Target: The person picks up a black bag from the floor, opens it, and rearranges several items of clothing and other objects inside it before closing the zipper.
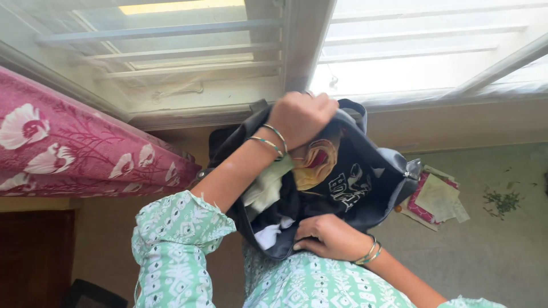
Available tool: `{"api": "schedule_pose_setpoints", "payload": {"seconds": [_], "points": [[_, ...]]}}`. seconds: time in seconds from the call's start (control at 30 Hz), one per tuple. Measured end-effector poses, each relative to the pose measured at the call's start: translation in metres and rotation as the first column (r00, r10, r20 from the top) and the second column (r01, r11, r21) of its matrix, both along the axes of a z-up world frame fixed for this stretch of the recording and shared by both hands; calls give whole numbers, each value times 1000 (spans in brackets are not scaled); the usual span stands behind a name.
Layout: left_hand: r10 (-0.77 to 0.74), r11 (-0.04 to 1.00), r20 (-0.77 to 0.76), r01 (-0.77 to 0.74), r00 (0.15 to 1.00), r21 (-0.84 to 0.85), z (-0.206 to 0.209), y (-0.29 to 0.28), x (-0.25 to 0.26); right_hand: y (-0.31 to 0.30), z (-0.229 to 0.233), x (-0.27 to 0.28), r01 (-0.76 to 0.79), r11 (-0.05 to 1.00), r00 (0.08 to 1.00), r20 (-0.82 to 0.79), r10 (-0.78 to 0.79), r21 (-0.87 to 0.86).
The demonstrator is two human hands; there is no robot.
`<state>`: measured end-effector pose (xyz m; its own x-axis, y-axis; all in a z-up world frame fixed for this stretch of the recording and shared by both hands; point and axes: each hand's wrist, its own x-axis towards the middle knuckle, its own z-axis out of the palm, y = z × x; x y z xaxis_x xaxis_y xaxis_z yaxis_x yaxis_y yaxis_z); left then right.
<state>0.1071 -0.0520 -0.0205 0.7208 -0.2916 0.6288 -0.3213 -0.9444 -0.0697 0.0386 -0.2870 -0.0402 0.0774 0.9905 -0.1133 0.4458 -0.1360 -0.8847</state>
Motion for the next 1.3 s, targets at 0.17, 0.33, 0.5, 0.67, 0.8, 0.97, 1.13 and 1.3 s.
{"api": "schedule_pose_setpoints", "payload": {"seconds": [0.17, 0.33, 0.5, 0.67, 0.8, 0.97, 1.13, 1.3], "points": [[188, 947, -21, -187, 982, -262, 19, 19, -15, -10, 8, 4, 98, 982, 982, -146, -122, -163], [277, 918, 38, -252, 960, -307, 5, 53, 6, -7, -15, 34, 637, 759, 738, 178, -650, 134], [184, 956, 123, -148, 975, -255, -13, 65, 21, -6, -93, 98, 515, 844, 662, 555, -503, 150], [173, 960, 99, -146, 980, -237, -12, 67, 20, 8, -145, 142, 400, 909, 691, 614, -381, 114], [162, 971, 96, -141, 982, -196, -15, 61, 18, 16, -115, 118, 357, 815, 819, 572, -39, -457], [208, 969, 143, -184, 968, -164, -16, 49, 16, 26, -47, -8, 159, 982, 857, 509, -84, -104], [9, 998, 273, -25, 962, 56, -26, 24, -5, 47, -21, -36, 46, 999, 930, 365, -41, -5], [-519, 843, -229, 538, 823, 24, -66, 13, -38, 63, -21, -38, 19, 999, 939, 343, -30, 37]]}}
